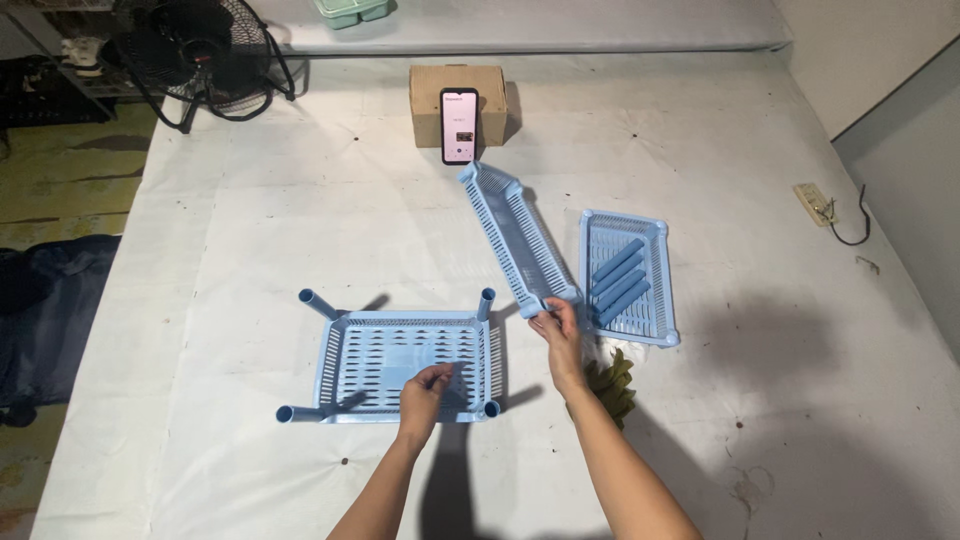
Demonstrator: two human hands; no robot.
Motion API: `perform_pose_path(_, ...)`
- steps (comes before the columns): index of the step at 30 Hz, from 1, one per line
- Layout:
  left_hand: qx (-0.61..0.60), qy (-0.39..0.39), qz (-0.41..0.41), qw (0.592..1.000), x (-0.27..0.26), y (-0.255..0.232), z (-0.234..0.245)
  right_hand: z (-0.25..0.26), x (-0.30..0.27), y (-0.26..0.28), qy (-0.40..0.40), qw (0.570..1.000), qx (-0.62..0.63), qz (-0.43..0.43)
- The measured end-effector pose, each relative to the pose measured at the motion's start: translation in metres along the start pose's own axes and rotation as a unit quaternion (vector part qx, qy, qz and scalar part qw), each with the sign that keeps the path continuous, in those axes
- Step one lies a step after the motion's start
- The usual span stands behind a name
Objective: The person assembles a two-tier blue plastic storage rack by inserting four cylindrical legs into the base tray, then placing a second tray on top. The person adjusts the components to ensure stability and alignment.
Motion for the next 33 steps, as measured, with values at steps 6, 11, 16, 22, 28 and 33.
perform_pose_path(6, -0.051, 0.006, -0.001, 0.999, -0.008, -0.005, 0.004, 0.000, -0.016, 0.034, -0.011, 1.000, 0.015, 0.017)
perform_pose_path(11, -0.058, 0.010, -0.016, 0.998, -0.018, -0.019, 0.011, -0.007, -0.030, 0.059, 0.009, 0.999, -0.011, 0.036)
perform_pose_path(16, -0.056, 0.000, -0.021, 0.998, -0.026, -0.037, 0.022, -0.020, -0.048, 0.079, 0.040, 0.998, -0.035, 0.040)
perform_pose_path(22, -0.077, -0.002, -0.042, 0.996, -0.039, -0.052, 0.042, -0.038, -0.069, 0.093, 0.076, 0.993, -0.073, 0.053)
perform_pose_path(28, -0.124, -0.036, -0.044, 0.991, -0.040, -0.054, 0.067, -0.049, -0.075, 0.093, 0.115, 0.988, -0.091, 0.043)
perform_pose_path(33, -0.072, -0.060, -0.034, 0.995, -0.048, -0.046, 0.089, -0.051, -0.075, 0.089, 0.114, 0.988, -0.100, 0.030)
Point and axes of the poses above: each hand's wrist, its own x-axis towards the middle knuckle, its own z-axis out of the back of the hand, y = z × x, the point moved 4 cm from there along x, towards the middle knuckle, and after that the axes turned 5 degrees about -z, right-handed, at the moved point
